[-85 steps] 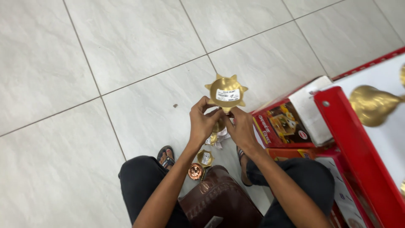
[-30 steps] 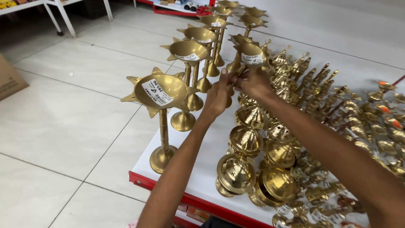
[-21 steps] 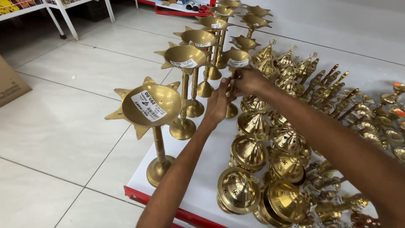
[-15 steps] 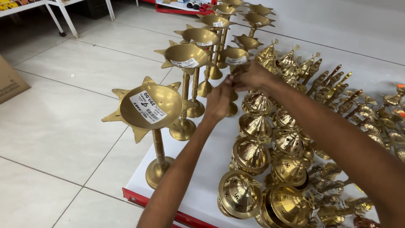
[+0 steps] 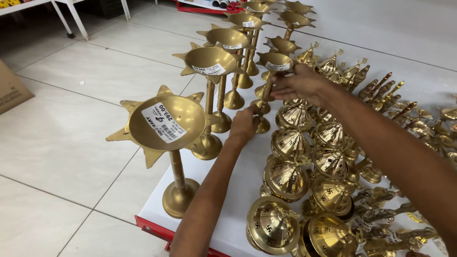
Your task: Cleaning and organizing brass oil lamps on store shelves.
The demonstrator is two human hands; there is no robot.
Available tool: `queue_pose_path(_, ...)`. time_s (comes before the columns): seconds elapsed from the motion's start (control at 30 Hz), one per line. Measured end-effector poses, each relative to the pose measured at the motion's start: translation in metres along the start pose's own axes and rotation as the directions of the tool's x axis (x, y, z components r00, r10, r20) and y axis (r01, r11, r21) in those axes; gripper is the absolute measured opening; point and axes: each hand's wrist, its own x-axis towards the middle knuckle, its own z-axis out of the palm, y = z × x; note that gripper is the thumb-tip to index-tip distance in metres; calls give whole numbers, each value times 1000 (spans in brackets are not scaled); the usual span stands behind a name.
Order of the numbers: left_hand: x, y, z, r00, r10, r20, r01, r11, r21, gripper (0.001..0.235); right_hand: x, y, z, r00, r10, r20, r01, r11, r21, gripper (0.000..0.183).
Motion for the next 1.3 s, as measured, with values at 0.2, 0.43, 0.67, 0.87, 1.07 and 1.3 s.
queue_pose_path(0.2,-6,29,-16,995,-42,88,27,985,170,35,-12,-9,6,1000,13,7,-13,998,-68,24)
queue_pose_path(0.43,-9,15,-16,998,-31,-56,36,994,101,29,-17,-4,-1,998,35,51,-32,998,-62,37)
queue_pose_path(0.67,-11,21,-19,994,-71,-79,78,993,90,26,-38,-4,-3,1000,6,25,-1,984,-181,46)
queue_pose_path(0.87,-28,38,-28,994,-13,-104,24,994,105,37,-48,12,7,984,-176,-10,146,848,-509,47)
queue_pose_path(1.07,-53,104,-72,975,134,-177,-114,986,122,62,-110,-5,37,895,-439,80,289,433,-854,53)
queue_pose_path(1.3,-120,168,-105,905,370,-211,-311,912,266,72,-178,7,64,839,-533,115,205,113,-972,74)
